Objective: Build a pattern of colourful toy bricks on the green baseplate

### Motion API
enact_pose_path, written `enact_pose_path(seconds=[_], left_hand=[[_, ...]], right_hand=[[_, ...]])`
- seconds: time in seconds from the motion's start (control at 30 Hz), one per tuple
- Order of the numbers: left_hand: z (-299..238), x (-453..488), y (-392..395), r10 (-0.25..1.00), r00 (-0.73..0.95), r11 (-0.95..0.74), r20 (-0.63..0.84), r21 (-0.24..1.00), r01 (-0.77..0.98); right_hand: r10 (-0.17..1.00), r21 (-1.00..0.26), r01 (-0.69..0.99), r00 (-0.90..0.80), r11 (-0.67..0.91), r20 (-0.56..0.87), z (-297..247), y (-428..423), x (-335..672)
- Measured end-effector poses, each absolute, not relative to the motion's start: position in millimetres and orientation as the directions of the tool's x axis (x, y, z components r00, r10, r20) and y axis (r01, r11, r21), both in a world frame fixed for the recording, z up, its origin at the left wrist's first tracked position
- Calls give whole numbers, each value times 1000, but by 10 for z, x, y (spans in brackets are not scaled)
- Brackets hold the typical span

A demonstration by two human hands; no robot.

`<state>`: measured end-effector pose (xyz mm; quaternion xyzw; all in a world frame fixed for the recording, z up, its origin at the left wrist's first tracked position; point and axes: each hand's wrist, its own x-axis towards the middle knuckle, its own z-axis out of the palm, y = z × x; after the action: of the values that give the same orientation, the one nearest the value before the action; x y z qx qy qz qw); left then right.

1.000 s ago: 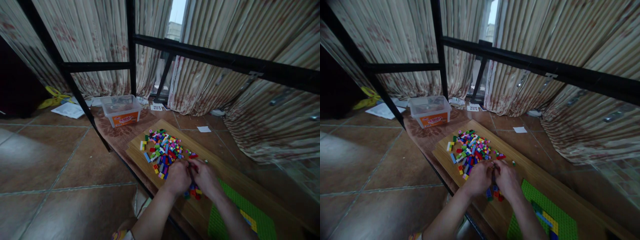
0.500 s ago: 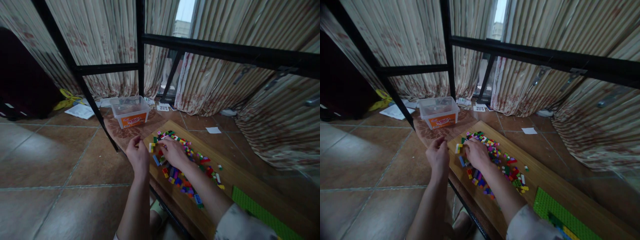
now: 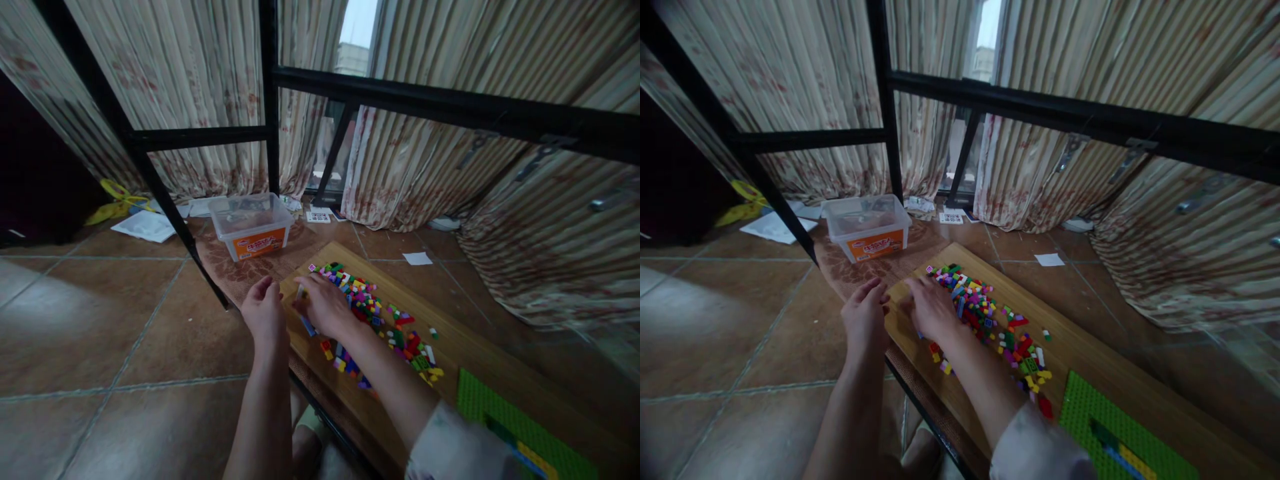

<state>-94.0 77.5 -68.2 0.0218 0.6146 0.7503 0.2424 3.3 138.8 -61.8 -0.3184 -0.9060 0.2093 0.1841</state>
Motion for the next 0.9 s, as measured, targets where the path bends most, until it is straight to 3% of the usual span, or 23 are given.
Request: enact_pose_path(seconds=[0.07,0.13,0.23,0.3,0.5,0.6,0.77,0.9], left_hand=[[-644,-840,774,546,-777,-15,-313,924,-383],[-602,-636,779,754,-550,111,-360,894,-433],[-574,-210,793,927,-155,220,-342,830,-513],[-586,58,796,950,-40,239,-310,804,-545],[-629,461,762,942,-10,283,-337,807,-518],[-642,540,749,937,-74,276,-342,852,-446],[-751,660,742,979,-108,152,-173,973,-175],[-807,771,723,991,-108,80,-81,997,-13]], right_hand=[[779,-751,384,-566,538,269,-578,1328,265],[892,-936,185,-403,301,207,-541,1238,553],[959,-989,24,-246,149,139,-507,1066,981],[976,-992,12,-180,123,119,-507,944,1216],[997,-997,-57,-59,46,50,-637,675,1654],[1000,-994,-110,25,-16,-18,-734,617,1761],[983,-991,-79,143,-106,-117,-813,631,1824],[987,-997,-20,141,-70,-72,-843,664,1840]])
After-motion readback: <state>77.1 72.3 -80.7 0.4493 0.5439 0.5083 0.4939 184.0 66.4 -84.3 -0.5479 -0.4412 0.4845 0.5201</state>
